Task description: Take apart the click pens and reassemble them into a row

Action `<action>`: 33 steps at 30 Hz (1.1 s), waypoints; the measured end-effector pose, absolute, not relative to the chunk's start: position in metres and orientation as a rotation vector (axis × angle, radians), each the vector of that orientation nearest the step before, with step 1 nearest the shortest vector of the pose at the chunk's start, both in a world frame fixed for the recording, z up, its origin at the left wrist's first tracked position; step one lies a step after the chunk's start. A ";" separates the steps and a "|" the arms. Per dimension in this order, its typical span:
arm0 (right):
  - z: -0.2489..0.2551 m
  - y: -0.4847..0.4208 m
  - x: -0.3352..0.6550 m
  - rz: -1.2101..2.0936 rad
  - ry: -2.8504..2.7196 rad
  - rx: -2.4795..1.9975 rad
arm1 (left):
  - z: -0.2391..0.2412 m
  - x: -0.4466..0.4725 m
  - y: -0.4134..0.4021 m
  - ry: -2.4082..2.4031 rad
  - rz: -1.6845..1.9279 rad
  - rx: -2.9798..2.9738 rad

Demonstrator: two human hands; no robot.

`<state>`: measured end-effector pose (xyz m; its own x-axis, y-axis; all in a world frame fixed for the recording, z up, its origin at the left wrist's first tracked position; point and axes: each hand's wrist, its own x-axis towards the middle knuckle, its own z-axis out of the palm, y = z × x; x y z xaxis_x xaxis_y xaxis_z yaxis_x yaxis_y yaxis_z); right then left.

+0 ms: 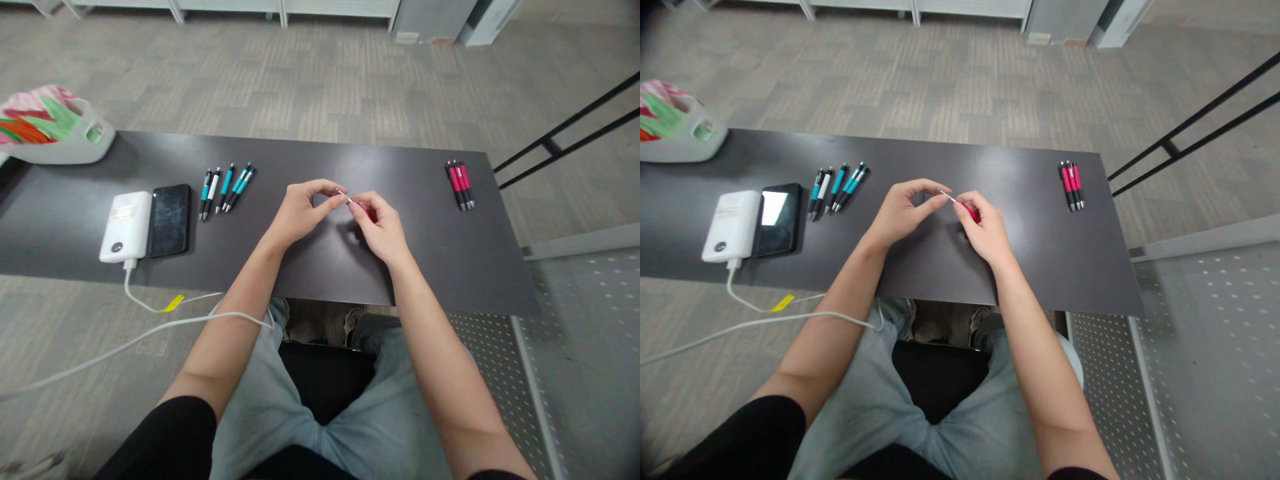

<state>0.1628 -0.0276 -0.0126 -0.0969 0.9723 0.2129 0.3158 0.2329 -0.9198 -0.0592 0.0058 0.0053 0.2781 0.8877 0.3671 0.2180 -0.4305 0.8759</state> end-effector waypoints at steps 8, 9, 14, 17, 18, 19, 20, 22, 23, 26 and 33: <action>-0.011 -0.026 0.165 0.863 -1.569 -1.270 | -0.006 -0.065 0.020 1.022 1.401 1.586; -0.007 -0.026 0.168 0.848 -1.584 -1.287 | -0.006 -0.068 0.021 1.065 1.422 1.604; 0.010 -0.024 0.190 0.686 -1.693 -1.350 | -0.007 -0.076 0.019 1.215 1.421 1.775; 0.006 -0.021 0.198 0.636 -1.683 -1.391 | -0.009 -0.076 0.019 1.271 1.347 1.901; 0.003 -0.020 0.199 0.630 -1.680 -1.402 | -0.009 -0.076 0.019 1.300 1.311 1.951; -0.001 -0.019 0.200 0.628 -1.680 -1.406 | -0.009 -0.076 0.019 1.335 1.274 2.003; -0.005 -0.018 0.200 0.629 -1.683 -1.406 | -0.010 -0.076 0.019 1.372 1.236 2.055; -0.012 -0.017 0.200 0.635 -1.692 -1.402 | -0.010 -0.077 0.017 1.440 1.164 2.133; -0.014 -0.017 0.200 0.637 -1.697 -1.401 | -0.011 -0.078 0.016 1.464 1.128 2.156; -0.016 -0.017 0.200 0.623 -1.700 -1.407 | -0.014 -0.082 0.015 1.474 1.032 2.199; -0.015 -0.016 0.200 0.615 -1.715 -1.411 | -0.021 -0.087 0.016 1.442 1.022 2.238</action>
